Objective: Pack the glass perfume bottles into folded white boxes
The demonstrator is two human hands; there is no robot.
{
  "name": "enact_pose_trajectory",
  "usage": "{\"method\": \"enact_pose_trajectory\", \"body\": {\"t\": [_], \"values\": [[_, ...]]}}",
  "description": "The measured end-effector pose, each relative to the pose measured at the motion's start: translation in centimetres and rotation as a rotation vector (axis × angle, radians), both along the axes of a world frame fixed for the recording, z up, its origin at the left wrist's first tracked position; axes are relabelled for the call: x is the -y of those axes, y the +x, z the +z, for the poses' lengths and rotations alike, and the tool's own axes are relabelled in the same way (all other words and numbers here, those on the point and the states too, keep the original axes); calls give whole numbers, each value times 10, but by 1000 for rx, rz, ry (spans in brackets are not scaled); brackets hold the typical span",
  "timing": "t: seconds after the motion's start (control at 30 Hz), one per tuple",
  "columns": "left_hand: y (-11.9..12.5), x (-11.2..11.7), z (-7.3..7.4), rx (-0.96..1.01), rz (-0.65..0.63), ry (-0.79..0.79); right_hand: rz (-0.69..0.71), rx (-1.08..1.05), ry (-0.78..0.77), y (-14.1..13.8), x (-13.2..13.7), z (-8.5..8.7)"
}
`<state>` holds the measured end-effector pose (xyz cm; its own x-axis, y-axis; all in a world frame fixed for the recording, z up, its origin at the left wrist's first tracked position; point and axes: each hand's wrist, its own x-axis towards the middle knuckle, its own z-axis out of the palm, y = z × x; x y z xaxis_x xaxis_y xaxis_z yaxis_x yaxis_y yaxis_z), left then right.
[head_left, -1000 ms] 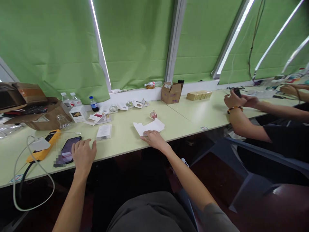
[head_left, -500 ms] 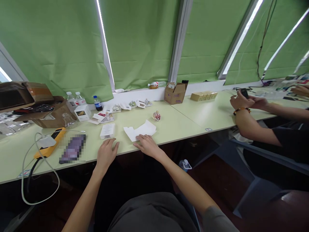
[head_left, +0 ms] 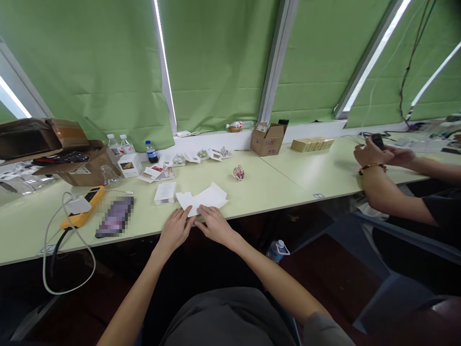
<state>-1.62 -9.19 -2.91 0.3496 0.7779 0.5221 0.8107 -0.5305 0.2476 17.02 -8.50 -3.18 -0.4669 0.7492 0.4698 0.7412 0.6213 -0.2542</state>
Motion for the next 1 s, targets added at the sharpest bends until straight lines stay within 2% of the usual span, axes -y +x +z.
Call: {"method": "enact_pose_trajectory", "body": {"t": [0.17,0.3,0.6,0.73,0.9,1.0], "values": [[-3,-1,3,141,57,-100,85,-110,-69,1,-2,3],[-5,0,5,273,93,-144,94,-201,-95,8,-9,10],[-12,-6,9,715,145,-240,-87,-242,-60,38,-29,15],[-10,-7,10,942,129,-277,-136,-364,-91,44,-34,14],[-3,-2,16,1097,16,-222,-92,-642,-276,45,-34,17],[2,1,18,1215,-49,-237,-81,-724,-385,44,-34,18]]}}
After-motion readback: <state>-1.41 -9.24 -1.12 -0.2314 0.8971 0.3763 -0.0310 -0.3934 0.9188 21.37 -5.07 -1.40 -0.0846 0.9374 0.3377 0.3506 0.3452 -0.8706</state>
